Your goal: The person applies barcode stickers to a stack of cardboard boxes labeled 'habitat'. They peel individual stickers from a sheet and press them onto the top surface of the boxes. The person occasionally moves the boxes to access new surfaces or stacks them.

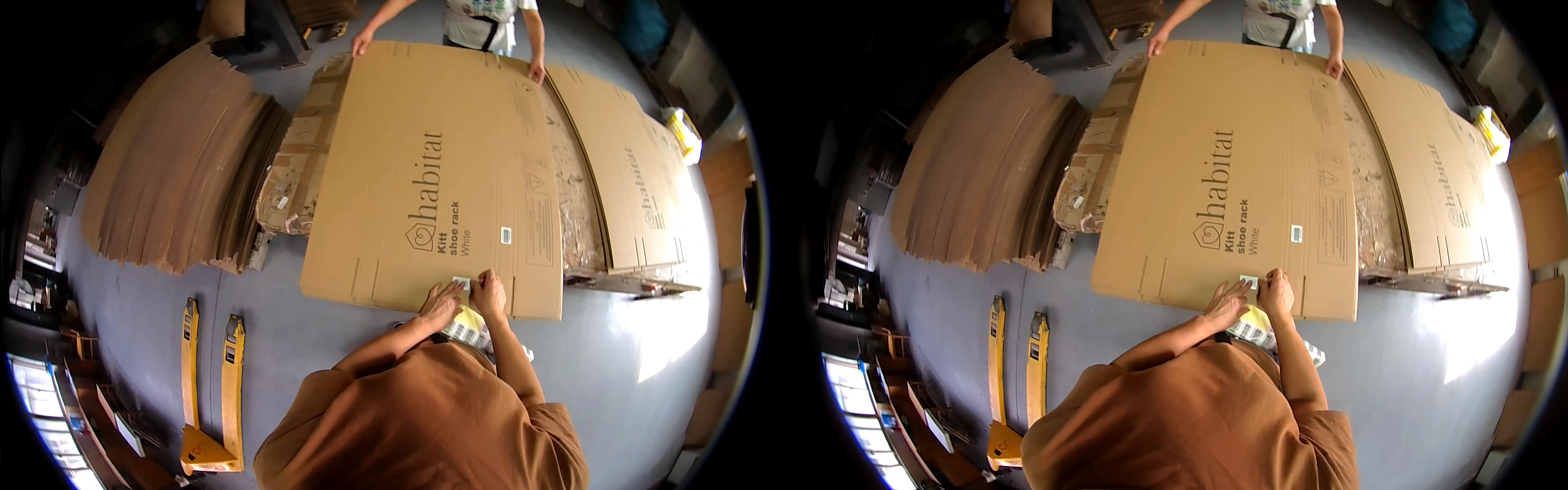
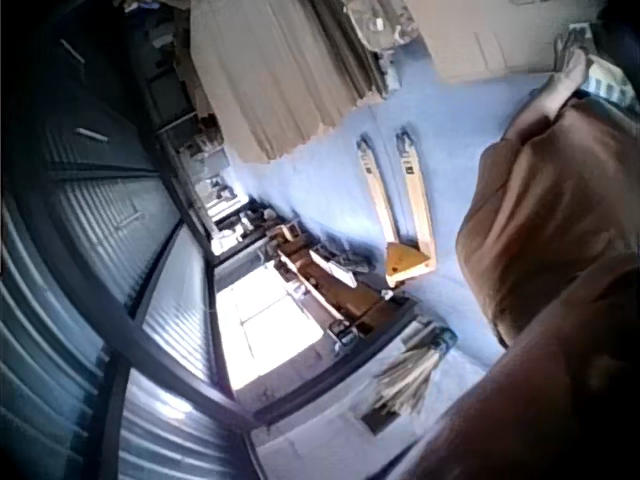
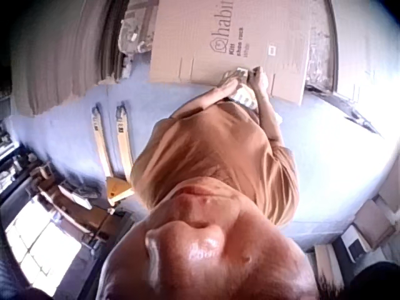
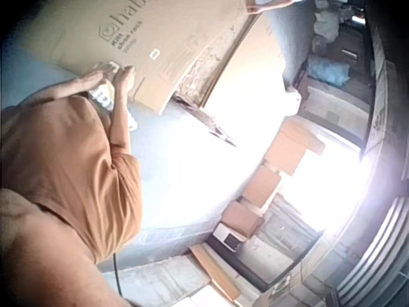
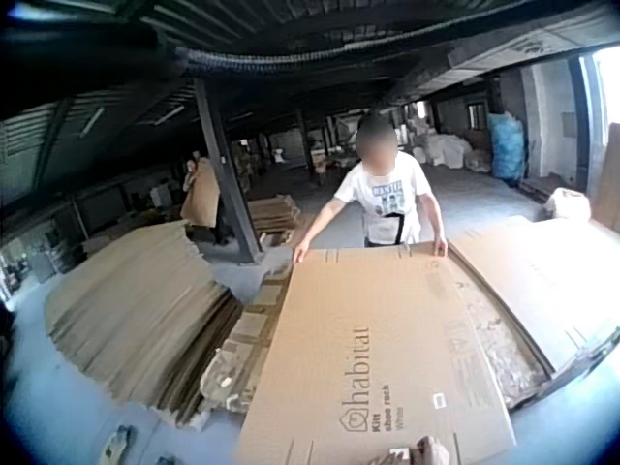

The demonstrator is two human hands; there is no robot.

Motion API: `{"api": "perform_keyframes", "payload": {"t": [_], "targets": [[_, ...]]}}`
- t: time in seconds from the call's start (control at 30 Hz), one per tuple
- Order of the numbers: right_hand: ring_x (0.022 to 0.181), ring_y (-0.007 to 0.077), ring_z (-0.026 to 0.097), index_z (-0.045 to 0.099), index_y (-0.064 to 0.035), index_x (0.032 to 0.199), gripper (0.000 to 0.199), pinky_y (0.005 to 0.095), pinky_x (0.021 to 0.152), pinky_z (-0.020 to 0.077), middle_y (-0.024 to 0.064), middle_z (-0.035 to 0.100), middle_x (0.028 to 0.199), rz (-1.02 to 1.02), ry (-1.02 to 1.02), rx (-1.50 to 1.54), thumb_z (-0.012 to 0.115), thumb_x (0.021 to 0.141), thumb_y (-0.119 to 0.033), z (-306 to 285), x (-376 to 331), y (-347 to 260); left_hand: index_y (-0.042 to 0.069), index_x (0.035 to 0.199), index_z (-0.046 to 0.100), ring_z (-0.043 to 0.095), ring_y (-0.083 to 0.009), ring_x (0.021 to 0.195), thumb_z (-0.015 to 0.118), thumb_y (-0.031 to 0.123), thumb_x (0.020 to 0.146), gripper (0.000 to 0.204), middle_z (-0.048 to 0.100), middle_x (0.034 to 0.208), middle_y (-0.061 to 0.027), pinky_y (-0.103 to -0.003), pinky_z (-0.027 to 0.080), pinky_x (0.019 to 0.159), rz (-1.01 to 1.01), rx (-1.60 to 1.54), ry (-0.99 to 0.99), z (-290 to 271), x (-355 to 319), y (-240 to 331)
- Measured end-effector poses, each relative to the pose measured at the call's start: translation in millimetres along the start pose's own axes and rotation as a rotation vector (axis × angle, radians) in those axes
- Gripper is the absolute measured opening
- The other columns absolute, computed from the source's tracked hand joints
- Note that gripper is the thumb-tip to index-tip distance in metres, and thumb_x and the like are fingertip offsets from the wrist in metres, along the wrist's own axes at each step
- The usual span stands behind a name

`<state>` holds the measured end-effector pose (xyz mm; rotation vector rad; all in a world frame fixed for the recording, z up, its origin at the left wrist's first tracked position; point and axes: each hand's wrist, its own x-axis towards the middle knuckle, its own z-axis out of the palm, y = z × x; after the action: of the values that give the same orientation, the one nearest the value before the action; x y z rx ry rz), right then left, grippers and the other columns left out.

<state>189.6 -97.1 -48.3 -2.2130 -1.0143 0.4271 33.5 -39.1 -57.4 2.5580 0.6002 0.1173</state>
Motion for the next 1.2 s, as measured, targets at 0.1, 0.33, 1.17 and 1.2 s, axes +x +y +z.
{"api": "perform_keyframes", "payload": {"t": [0.1, 0.33, 1.17, 1.2], "targets": [[0.075, 0.0306, 0.065, 0.063, 0.0020, 0.095, 0.029, 0.0370, 0.068, 0.0504, 0.0202, 0.066, 0.083, 0.000, -0.307, 0.194, 0.069, 0.083, -0.024, -28.0, -8.6, -19.8, 0.000, 0.103, 0.067, 0.047, -0.0316, 0.128, 0.065, 0.021, 0.086, 0.027, 0.054, 0.134, -0.0163, -0.048, 0.036, 0.104, -0.002, -0.272, 0.123, -11.2, -0.3, -0.4], [0.070, 0.0275, 0.066, 0.067, -0.0027, 0.107, 0.035, 0.0359, 0.066, 0.0507, 0.0187, 0.068, 0.081, -0.073, -0.465, 0.248, 0.075, 0.080, -0.023, -109.5, -10.5, -54.6, 0.002, 0.104, 0.064, 0.066, -0.0289, 0.088, 0.062, 0.027, 0.092, 0.028, 0.069, 0.097, -0.0162, -0.036, 0.051, 0.080, -0.224, -0.704, 0.280, -91.2, 6.5, 0.8], [0.069, 0.0188, 0.061, 0.066, -0.0025, 0.092, 0.015, 0.0322, 0.061, 0.0465, 0.0072, 0.062, 0.074, -0.182, -0.388, 0.299, 0.070, 0.081, -0.012, -140.3, 20.7, -35.8, 0.004, 0.092, 0.053, 0.063, -0.0318, 0.078, 0.048, 0.011, 0.092, 0.009, 0.066, 0.081, -0.0135, -0.042, 0.045, 0.068, 0.158, -0.132, 0.212, -110.1, 73.8, 49.0], [0.072, 0.0208, 0.062, 0.067, -0.0032, 0.092, 0.014, 0.0331, 0.063, 0.0470, 0.0071, 0.062, 0.077, -0.246, -0.320, 0.268, 0.070, 0.081, -0.012, -135.0, 21.8, -27.2, 0.004, 0.091, 0.052, 0.063, -0.0337, 0.076, 0.048, 0.012, 0.093, 0.010, 0.065, 0.081, -0.0149, -0.043, 0.046, 0.067, 0.148, -0.167, 0.191, -106.5, 77.8, 49.7]]}}
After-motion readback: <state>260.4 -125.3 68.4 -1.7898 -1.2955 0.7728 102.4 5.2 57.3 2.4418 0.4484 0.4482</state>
